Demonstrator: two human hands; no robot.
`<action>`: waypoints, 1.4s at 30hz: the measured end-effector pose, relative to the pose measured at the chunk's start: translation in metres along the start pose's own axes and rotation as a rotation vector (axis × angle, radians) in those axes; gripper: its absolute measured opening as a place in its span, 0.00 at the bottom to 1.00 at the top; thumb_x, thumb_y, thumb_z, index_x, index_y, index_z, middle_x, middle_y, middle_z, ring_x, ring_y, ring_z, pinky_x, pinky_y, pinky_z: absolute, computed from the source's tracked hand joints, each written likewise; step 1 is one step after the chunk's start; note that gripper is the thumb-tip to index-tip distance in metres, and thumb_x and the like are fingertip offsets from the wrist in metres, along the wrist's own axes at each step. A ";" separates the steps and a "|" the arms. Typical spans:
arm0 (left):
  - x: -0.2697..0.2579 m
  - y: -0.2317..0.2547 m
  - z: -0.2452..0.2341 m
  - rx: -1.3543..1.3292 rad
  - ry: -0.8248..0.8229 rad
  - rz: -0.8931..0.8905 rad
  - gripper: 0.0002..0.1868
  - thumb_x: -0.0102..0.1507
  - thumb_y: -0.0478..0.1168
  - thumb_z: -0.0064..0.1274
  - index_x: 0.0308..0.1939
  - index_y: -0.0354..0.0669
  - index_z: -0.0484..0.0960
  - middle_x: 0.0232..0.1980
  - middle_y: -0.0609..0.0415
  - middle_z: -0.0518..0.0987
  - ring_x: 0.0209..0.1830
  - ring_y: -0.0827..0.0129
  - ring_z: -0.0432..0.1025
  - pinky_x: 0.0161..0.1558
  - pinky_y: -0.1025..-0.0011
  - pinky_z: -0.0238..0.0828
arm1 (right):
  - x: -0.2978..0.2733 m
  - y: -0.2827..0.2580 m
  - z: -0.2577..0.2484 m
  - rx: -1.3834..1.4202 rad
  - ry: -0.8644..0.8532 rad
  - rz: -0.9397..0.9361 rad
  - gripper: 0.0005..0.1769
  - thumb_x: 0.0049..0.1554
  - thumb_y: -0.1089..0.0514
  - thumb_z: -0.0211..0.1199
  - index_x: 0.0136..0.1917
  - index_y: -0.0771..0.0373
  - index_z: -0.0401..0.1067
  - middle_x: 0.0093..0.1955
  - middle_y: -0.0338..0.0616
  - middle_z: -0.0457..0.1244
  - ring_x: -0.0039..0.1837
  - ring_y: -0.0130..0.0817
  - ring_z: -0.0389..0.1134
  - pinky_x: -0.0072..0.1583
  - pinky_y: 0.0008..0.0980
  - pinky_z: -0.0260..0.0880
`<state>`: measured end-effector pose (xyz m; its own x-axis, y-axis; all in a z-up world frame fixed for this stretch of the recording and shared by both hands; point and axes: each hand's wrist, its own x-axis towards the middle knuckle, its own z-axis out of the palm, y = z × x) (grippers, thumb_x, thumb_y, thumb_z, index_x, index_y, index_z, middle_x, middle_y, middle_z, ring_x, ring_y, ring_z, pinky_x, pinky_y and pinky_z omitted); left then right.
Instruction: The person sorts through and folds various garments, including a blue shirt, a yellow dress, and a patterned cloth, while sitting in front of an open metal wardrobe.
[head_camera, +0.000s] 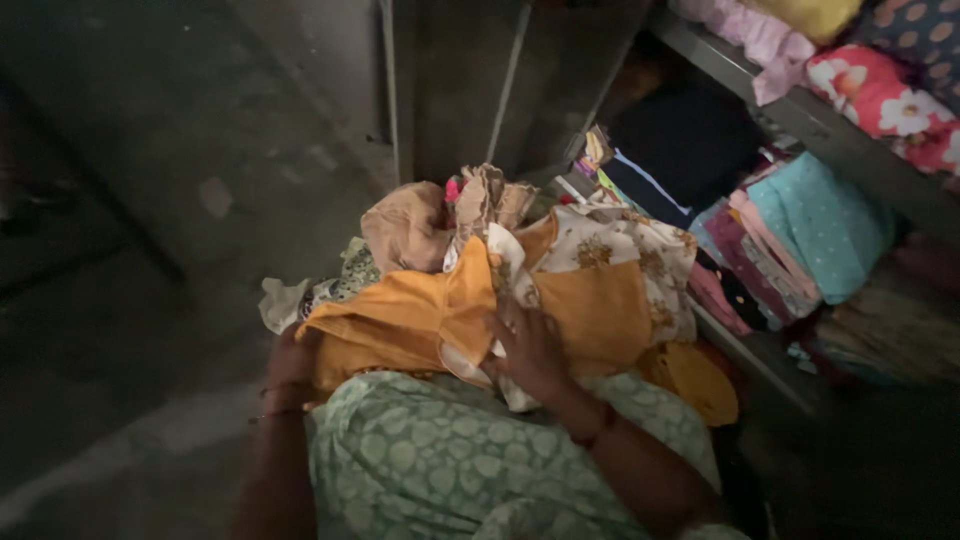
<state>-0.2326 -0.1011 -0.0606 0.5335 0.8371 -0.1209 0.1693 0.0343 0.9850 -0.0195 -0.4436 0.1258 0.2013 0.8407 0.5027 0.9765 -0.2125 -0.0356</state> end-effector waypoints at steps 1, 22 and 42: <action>-0.012 0.019 0.001 -0.090 -0.003 -0.026 0.21 0.68 0.47 0.52 0.57 0.34 0.80 0.51 0.46 0.83 0.48 0.60 0.75 0.47 0.62 0.73 | -0.002 0.007 0.003 0.000 -0.065 0.018 0.38 0.41 0.48 0.75 0.63 0.62 0.71 0.63 0.57 0.60 0.58 0.55 0.63 0.55 0.55 0.63; -0.131 0.110 0.000 -0.615 0.147 -0.420 0.20 0.67 0.35 0.42 0.63 0.51 0.72 0.58 0.50 0.78 0.52 0.58 0.76 0.46 0.61 0.75 | -0.016 0.010 -0.025 0.390 -0.111 0.169 0.23 0.53 0.55 0.71 0.61 0.58 0.74 0.60 0.49 0.66 0.62 0.54 0.67 0.66 0.51 0.64; -0.120 0.041 -0.006 -0.816 0.084 -0.131 0.21 0.65 0.28 0.39 0.61 0.40 0.72 0.60 0.46 0.76 0.57 0.57 0.74 0.59 0.60 0.72 | -0.019 0.068 -0.041 -0.047 0.236 0.491 0.10 0.45 0.67 0.63 0.41 0.59 0.80 0.40 0.50 0.70 0.48 0.55 0.70 0.50 0.50 0.69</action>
<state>-0.2950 -0.1968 -0.0053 0.4824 0.8357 -0.2626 -0.4455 0.4921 0.7479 0.0395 -0.4945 0.1497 0.6046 0.5036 0.6171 0.7664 -0.5787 -0.2787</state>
